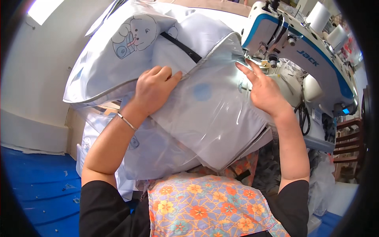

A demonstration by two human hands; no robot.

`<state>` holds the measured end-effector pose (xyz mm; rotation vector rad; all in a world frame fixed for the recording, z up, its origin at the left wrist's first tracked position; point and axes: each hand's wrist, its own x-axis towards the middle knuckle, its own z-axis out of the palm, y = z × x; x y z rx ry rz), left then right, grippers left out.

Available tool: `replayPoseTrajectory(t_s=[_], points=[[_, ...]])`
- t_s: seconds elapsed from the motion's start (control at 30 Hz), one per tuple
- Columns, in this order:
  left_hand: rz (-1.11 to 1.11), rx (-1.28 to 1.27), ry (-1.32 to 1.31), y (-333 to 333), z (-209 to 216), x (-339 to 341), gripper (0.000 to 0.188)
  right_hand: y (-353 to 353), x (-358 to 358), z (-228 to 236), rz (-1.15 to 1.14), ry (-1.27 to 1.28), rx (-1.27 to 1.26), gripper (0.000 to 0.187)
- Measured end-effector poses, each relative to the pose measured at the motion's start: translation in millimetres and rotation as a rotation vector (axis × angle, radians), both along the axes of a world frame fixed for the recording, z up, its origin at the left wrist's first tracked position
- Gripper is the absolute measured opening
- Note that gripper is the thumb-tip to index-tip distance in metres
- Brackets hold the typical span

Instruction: Using an industrial sewing machine to assemble textile products by stitching edges and attaching straps.

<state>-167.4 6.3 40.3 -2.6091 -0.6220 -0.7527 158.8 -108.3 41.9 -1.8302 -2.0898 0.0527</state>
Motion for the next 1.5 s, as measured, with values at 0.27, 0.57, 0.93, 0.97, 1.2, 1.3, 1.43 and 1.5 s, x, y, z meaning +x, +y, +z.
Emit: replayPoseTrajectory(t_s=[0.27, 0.57, 0.93, 0.97, 1.2, 1.3, 1.43, 1.5], points=[[0.008, 0.056, -0.001, -3.1, 3.6, -1.5, 0.032, -6.3, 19.9, -5.8, 0.014, 0.11, 0.078, 0.012], [-0.015, 0.033, 0.009, -9.8, 11.8, -3.4, 0.031, -10.1, 18.4, -31.0, -0.121, 0.476, 0.145, 0.009], [-0.091, 0.029, -0.103, -7.9, -1.2, -6.2, 0.031, 20.8, -68.7, 20.7, -0.051, 0.963, -0.116, 0.02], [-0.085, 0.026, -0.089, -7.6, -3.3, -6.7, 0.031, 34.5, -76.9, 18.2, -0.044, 1.243, -0.347, 0.023], [-0.086, 0.025, -0.13, -6.8, -16.6, -6.6, 0.032, 56.2, -97.2, -6.2, -0.104, 1.61, -0.317, 0.017], [-0.104, 0.02, -0.147, -6.7, -18.2, -5.9, 0.029, 53.8, -98.1, -7.5, -0.089, 1.701, -0.308, 0.017], [-0.124, 0.019, -0.172, -8.1, -16.2, -5.6, 0.021, 55.7, -102.3, -7.4, -0.054, 1.698, -0.282, 0.015], [-0.119, 0.023, -0.161, -8.7, -15.3, -5.4, 0.02, 56.6, -104.2, -8.2, -0.068, 1.69, -0.274, 0.015]])
